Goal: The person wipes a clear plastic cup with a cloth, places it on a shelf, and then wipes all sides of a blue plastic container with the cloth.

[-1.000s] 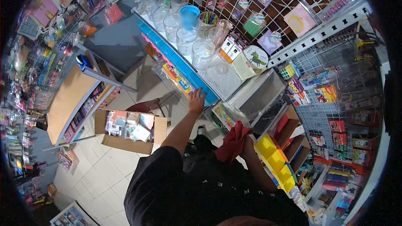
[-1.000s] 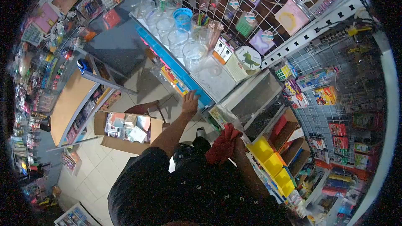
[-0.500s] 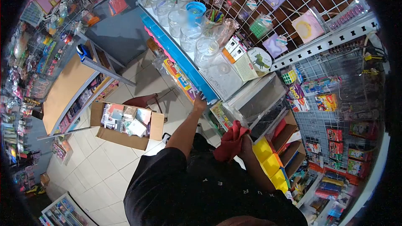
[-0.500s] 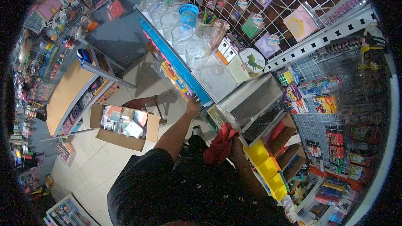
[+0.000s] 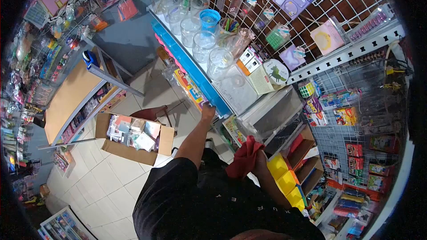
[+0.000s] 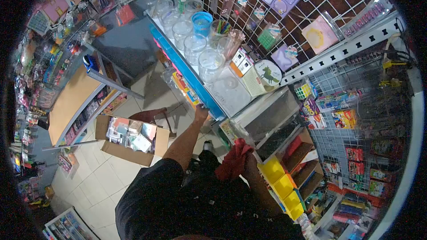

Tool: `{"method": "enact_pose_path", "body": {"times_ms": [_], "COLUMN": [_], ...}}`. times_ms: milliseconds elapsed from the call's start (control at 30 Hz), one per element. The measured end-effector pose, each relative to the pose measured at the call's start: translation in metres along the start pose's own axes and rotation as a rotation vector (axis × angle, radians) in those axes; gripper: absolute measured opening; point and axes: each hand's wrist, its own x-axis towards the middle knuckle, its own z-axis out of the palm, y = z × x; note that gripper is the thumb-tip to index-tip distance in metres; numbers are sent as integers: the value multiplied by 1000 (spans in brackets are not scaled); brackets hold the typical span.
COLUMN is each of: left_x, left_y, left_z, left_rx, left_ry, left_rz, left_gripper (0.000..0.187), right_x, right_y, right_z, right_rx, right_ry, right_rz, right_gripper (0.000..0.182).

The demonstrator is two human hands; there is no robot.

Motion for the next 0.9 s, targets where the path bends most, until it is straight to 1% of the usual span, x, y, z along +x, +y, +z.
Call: {"method": "enact_pose_path", "body": {"times_ms": [33, 67, 167, 200, 233, 300, 367, 467, 533, 567, 633, 667, 733, 800, 833, 900], "left_x": [-7, -29, -6, 8, 12, 16, 10, -13, -36, -46, -65, -77, -105, -133, -150, -188], "left_y": [23, 66, 73, 62, 65, 73, 83, 105, 114, 116, 115, 113, 108, 103, 101, 91], "left_z": [-7, -18, -28, -22, -21, -19, -19, -28, -38, -46, -65, -75, -100, -136, -156, -193], "left_rx": [95, 153, 88, 55, 130, 281, 319, 388, 411, 448, 522, 530, 549, 503, 481, 624], "left_ry": [94, 210, 32, 31, 55, 106, 123, 157, 197, 187, 174, 200, 262, 205, 182, 279], "left_rz": [-20, 22, 147, 148, 161, 188, 162, 178, 212, 219, 227, 242, 270, 330, 358, 473], "left_gripper": [62, 53, 36, 40, 46, 56, 61, 66, 69, 71, 76, 75, 75, 73, 72, 66], "right_x": [6, -8, 0, 8, 19, 19, -2, -2, 17, 26, 27, 28, 41, 63, 73, 95], "right_y": [0, -8, -1, 7, 18, 17, 0, -4, 7, 12, 8, 6, 12, 18, 19, 22], "right_z": [-7, 27, 3, -22, -60, -66, -15, 8, -5, -13, 13, 27, 35, 42, 47, 68], "right_rx": [-16, 24, 67, -252, -571, -585, 26, 15, 81, 113, 96, 87, 77, 88, 46, -42], "right_ry": [-11, -11, 23, 59, 96, 117, 78, -13, 1, 7, -95, -149, -126, -93, -77, -59], "right_rz": [5, 45, 44, -60, -161, -183, -21, -1, -16, -21, 21, 45, 111, 201, 191, 171], "right_gripper": [44, 44, 41, 40, 39, 39, 40, 46, 47, 47, 47, 47, 47, 50, 50, 52]}}
